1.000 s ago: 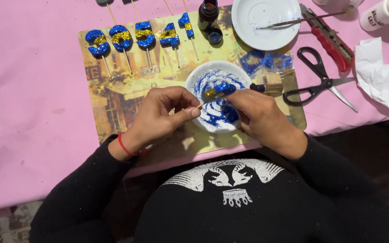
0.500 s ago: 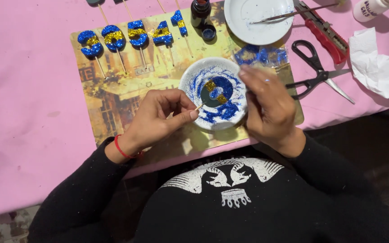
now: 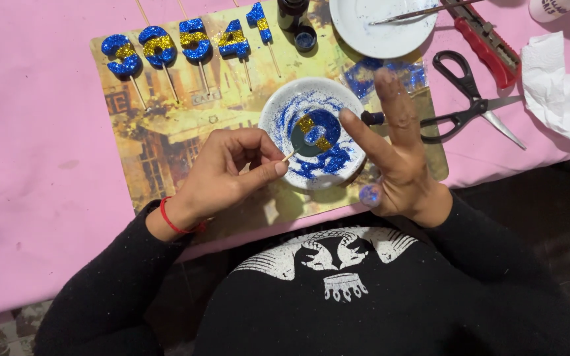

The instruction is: Applying blue glitter and gold paint to numeric birthday candles.

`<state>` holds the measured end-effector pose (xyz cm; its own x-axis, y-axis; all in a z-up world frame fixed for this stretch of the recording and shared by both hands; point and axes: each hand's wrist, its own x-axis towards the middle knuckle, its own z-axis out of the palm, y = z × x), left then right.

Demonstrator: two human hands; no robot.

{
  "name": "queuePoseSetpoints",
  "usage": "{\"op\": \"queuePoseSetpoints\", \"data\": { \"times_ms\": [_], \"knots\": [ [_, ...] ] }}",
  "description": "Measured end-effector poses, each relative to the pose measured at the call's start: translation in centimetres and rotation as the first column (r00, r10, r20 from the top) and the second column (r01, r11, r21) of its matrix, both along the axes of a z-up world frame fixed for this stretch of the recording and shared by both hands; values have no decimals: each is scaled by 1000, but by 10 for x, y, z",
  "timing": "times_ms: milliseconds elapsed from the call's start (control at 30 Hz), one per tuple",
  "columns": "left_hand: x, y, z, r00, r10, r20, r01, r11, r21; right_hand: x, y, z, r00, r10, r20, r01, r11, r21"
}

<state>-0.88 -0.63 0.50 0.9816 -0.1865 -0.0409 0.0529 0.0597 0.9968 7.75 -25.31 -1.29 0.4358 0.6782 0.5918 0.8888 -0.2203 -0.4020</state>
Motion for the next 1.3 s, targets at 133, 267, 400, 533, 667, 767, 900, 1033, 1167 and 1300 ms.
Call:
{"op": "queuePoseSetpoints", "data": {
  "times_ms": [133,267,400,533,667,767,900,1033,1167,1300],
  "knots": [
    [0,0,-2,1000,3,4,-3,1000,3,0,7,5,998,34,-51,-33,999,32],
    [0,0,-1,1000,10,8,-10,1000,16,-1,5,8,985,119,-122,-79,953,293],
    [0,-2,-3,997,75,1,-75,997,-10,-7,2,3,987,-7,-163,55,954,294],
    [4,-3,-13,991,132,0,-131,988,-80,-14,9,-14,979,-62,-193,76,995,69],
    [3,-5,-4,992,126,-13,-127,988,-88,-14,19,3,991,-27,-129,25,1000,-15],
    [3,-5,-4,990,127,-67,-135,982,-134,-11,19,1,998,-58,-4,58,998,16],
    [3,-7,9,988,128,-83,-141,974,-175,-6,15,15,993,-55,-108,52,998,-25],
    [-1,-11,17,990,108,-90,-123,975,-186,32,-17,28,933,-245,-264,278,956,97],
    [0,-8,7,987,-12,-162,-17,984,-177,100,-45,39,609,-449,-654,554,831,-54],
    [6,-6,0,991,20,-133,-44,983,-178,141,-52,27,147,-190,-971,606,793,-63]
  ]
}}
